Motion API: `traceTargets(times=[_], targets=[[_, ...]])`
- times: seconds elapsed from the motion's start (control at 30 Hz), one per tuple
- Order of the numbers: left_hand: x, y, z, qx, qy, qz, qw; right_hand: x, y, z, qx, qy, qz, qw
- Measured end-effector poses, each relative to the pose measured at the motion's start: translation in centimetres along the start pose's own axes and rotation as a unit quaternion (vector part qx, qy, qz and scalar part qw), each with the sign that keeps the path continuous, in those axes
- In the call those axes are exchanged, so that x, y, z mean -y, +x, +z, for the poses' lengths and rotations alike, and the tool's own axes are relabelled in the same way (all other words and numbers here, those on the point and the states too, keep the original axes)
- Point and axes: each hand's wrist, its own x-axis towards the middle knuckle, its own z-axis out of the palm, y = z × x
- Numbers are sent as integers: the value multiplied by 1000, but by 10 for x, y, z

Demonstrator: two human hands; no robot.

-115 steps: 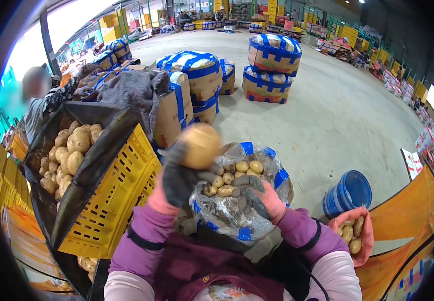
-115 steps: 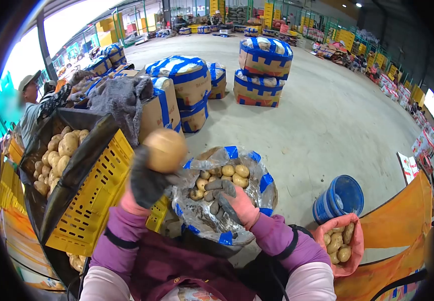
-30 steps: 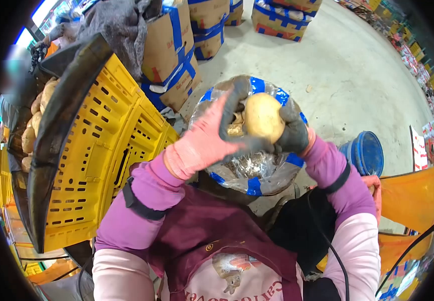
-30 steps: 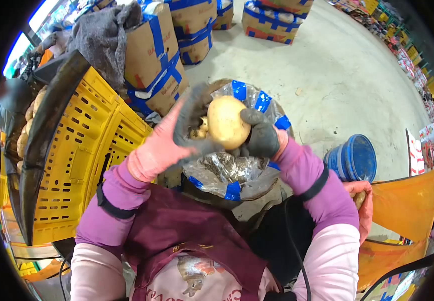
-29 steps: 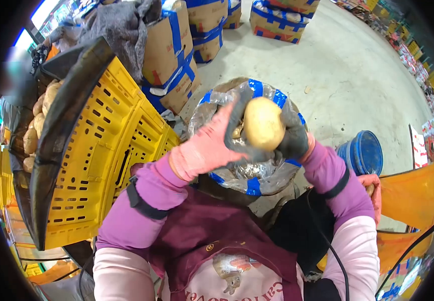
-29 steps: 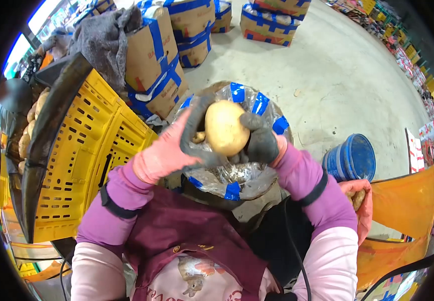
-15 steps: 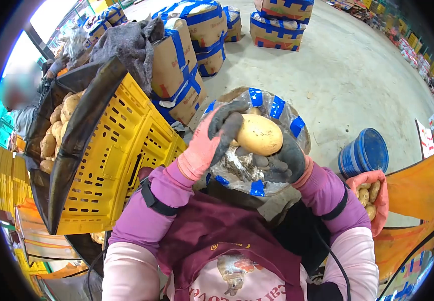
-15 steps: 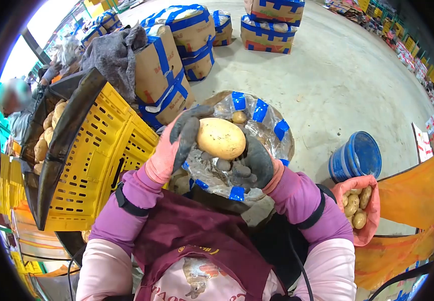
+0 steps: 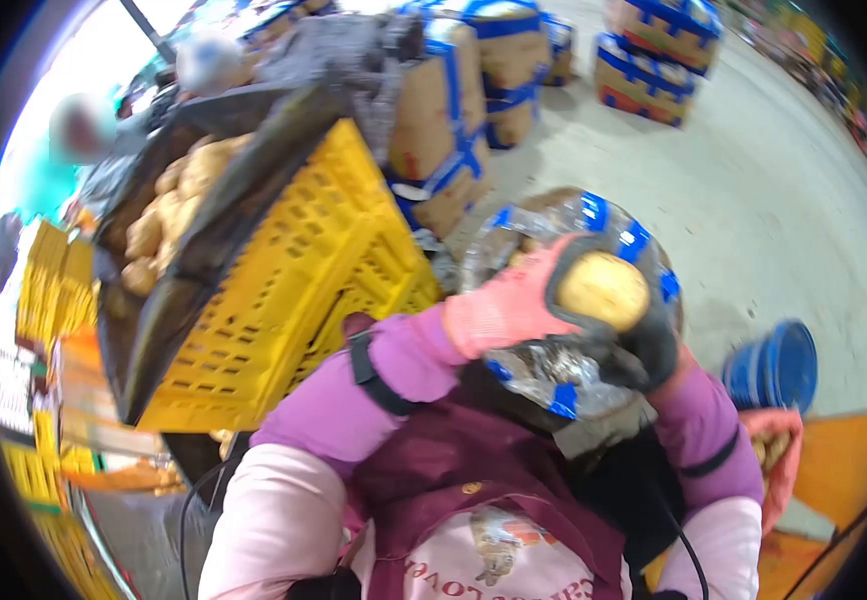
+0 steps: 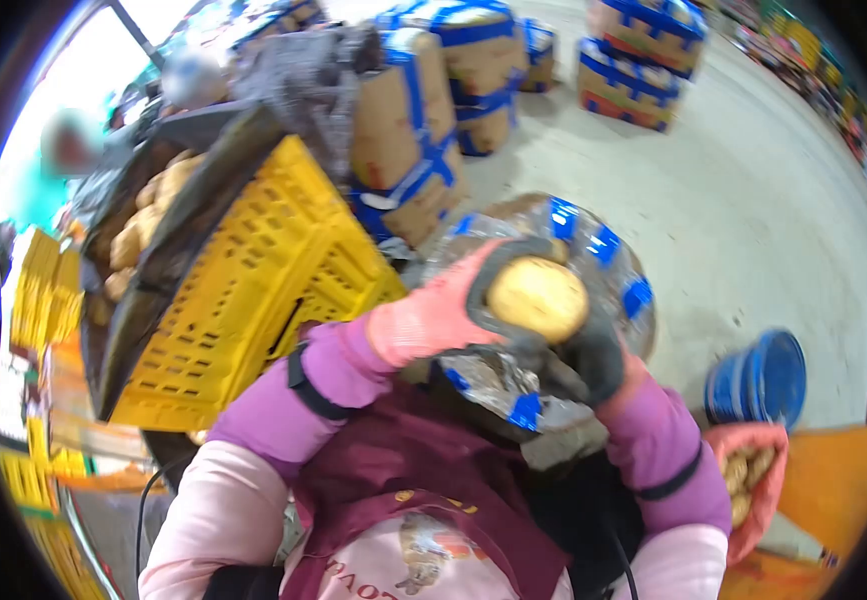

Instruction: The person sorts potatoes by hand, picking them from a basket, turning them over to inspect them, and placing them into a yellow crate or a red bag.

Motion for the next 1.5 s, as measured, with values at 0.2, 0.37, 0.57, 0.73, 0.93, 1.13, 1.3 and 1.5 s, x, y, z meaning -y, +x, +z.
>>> traceTargets(times=[0.2,0.37,0.57,0.73,0.93,1.13,1.3,1.5], targets=[[-35,-12,-30,-152,-166,47,973,14,-3,-6,15,607,279,744],[-95,-47,-110,-234,-419,205,853,7,-11,-5,-41,560,297,772],[-125,-107,-185,-406,-470,351,700,-18,-19,-8,-58,541,291,787],[-84,-63,-129,-284,-372,110,877,-44,3,-36,-143,315,367,863],[-64,-25,-59,-284,-159,-114,939,-185,-33,-93,94,-443,494,742],[-48,-5,-59,-267,-149,-168,937,-311,-68,-56,166,-408,542,716],[-38,3,-61,-290,-141,-221,920,-381,-78,-29,193,-454,581,647],[-35,-2,-60,-283,-134,-186,931,-314,-51,-30,119,-438,571,684]])
